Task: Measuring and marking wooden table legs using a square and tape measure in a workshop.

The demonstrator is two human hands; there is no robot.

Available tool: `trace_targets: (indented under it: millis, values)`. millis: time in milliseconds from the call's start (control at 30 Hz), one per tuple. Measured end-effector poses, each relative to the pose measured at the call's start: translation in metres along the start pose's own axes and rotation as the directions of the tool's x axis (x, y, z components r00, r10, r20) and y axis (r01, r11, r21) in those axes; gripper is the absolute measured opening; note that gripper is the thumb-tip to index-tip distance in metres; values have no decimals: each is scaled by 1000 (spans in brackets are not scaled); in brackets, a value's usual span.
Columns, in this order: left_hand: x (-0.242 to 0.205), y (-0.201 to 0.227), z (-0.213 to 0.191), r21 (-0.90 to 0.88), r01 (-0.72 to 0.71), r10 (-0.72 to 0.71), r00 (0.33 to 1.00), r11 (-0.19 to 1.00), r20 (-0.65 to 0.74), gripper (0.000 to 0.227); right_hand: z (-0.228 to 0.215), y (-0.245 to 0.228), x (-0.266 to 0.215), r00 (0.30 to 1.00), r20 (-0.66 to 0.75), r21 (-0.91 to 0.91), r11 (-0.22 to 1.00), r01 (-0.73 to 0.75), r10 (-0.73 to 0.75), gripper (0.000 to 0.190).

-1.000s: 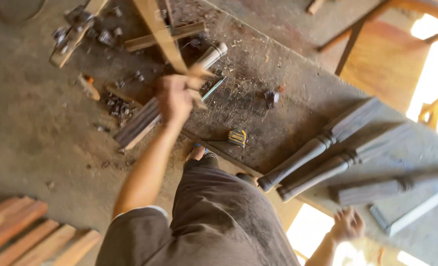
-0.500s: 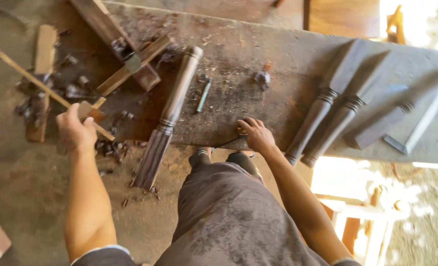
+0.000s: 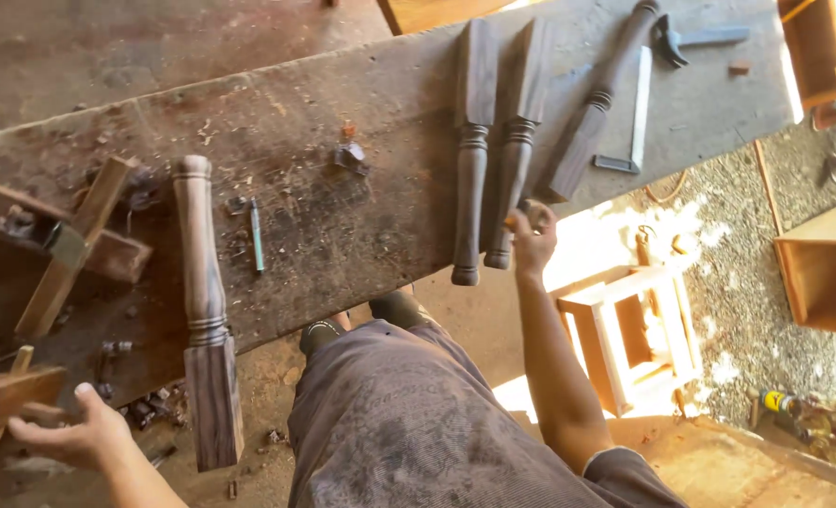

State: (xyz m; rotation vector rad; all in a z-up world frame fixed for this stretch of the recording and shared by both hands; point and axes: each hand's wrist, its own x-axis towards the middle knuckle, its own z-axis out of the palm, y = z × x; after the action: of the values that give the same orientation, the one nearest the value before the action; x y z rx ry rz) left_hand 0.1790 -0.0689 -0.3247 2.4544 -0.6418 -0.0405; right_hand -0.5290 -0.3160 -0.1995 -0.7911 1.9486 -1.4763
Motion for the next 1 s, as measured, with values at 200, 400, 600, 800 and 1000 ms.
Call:
trace_targets:
  millis: [200, 400, 600, 800, 1000]
  values:
    - [-6, 34, -4, 26, 53, -53, 999, 998, 6, 76, -78, 76, 93, 955, -257, -41, 986, -163, 147, 73]
    - [-35, 73, 24, -1, -127, 127, 992, 992, 17, 79, -108, 106, 181, 892, -395, -28, 968, -251, 220, 74]
    - [-13, 42, 18, -8, -12, 12, 1000, 1000, 17, 73, -137, 238, 338, 938, -225, -555, 826, 98, -262, 70]
    - [-23, 67, -15, -63, 9, -8, 1000, 998, 20, 70, -95, 132, 293, 965, -91, -324, 909, -263, 247, 53]
    - [-38, 85, -18, -109, -21, 13, 997, 994, -72, 49, -132, 185, 332, 707, 28, -762, 443, 473, -707, 59]
